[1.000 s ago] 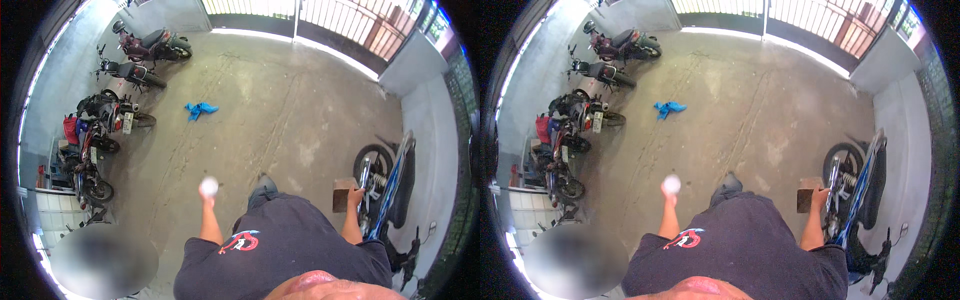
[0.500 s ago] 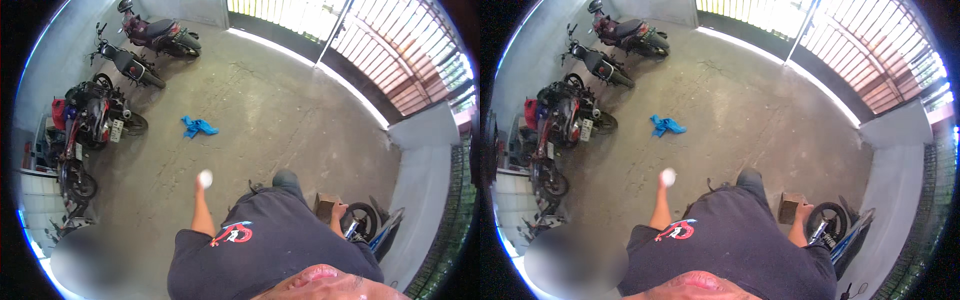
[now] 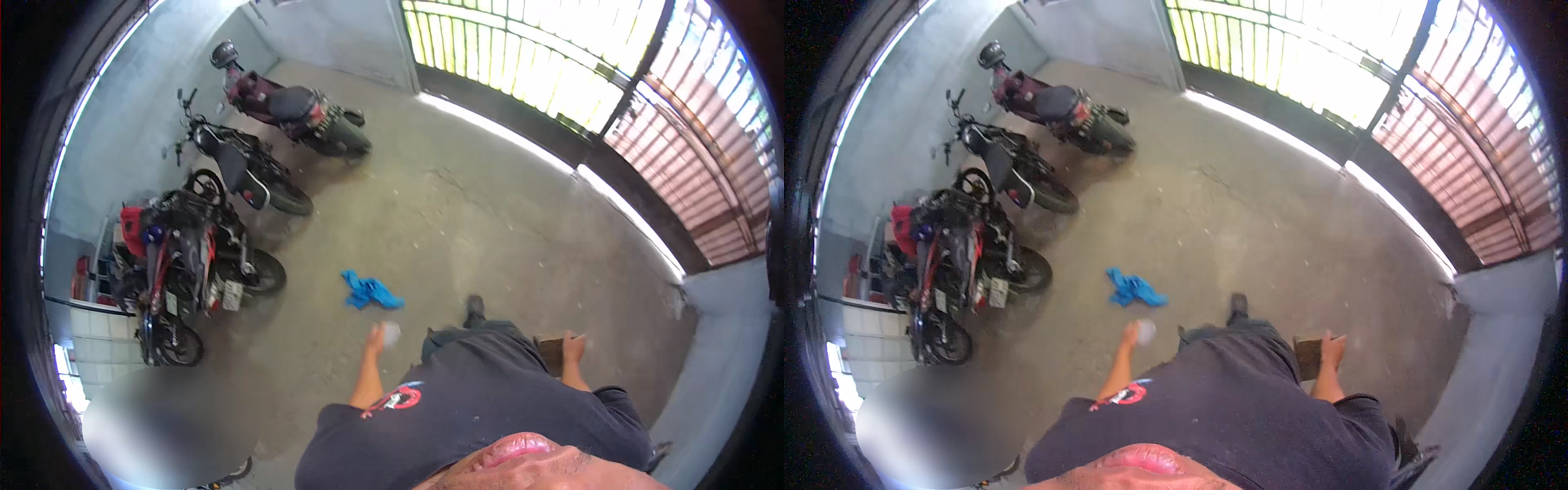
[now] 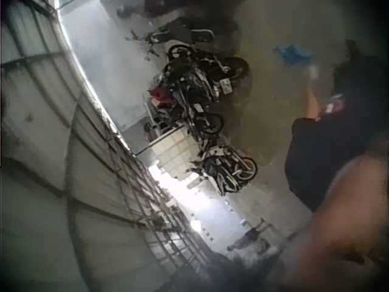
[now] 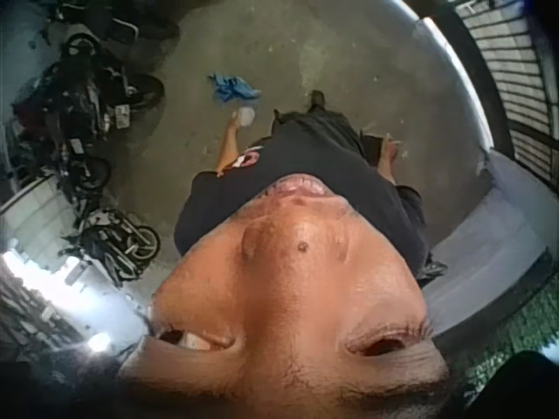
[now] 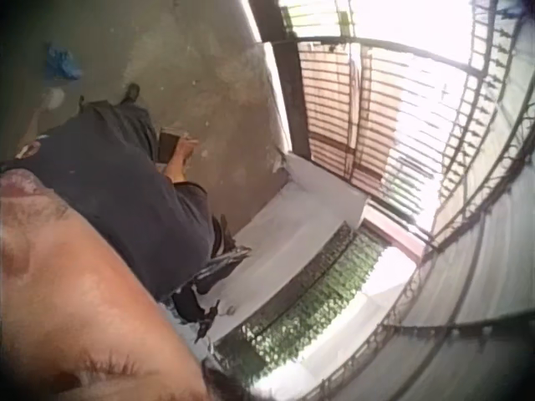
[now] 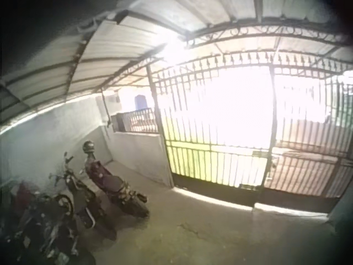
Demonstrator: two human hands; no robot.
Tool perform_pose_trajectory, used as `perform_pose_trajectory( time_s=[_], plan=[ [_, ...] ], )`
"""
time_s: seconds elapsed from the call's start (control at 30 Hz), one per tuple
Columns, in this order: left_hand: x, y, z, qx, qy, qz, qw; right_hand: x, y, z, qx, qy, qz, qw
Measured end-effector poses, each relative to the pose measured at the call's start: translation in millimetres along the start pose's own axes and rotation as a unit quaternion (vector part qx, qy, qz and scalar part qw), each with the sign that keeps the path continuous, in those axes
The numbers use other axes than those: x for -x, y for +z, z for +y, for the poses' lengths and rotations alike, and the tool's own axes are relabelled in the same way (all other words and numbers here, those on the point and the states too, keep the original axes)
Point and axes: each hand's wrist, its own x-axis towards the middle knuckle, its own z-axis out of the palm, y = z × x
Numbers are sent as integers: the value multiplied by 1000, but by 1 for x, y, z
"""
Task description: The person sands a balcony ledge using a hand sanding pad, then carries a wooden block and the sanding pad across the room. The person sets down the block, sits on it, and sands the lower wall with the sanding pad.
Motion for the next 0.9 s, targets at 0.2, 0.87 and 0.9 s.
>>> perform_pose_trajectory(
  time_s=[0.2,0.87,0.9],
  plan=[
    [17,-40,-56,354,-267,-58,895,-154,-4,-284,-29,-143,64,987],
    [-598,-305,430,206,73,54,974,-298,160,-769,46,-75,8,996],
    [-624,-321,457,226,90,48,969,-303,175,-785,38,-63,-15,997]
  ],
)
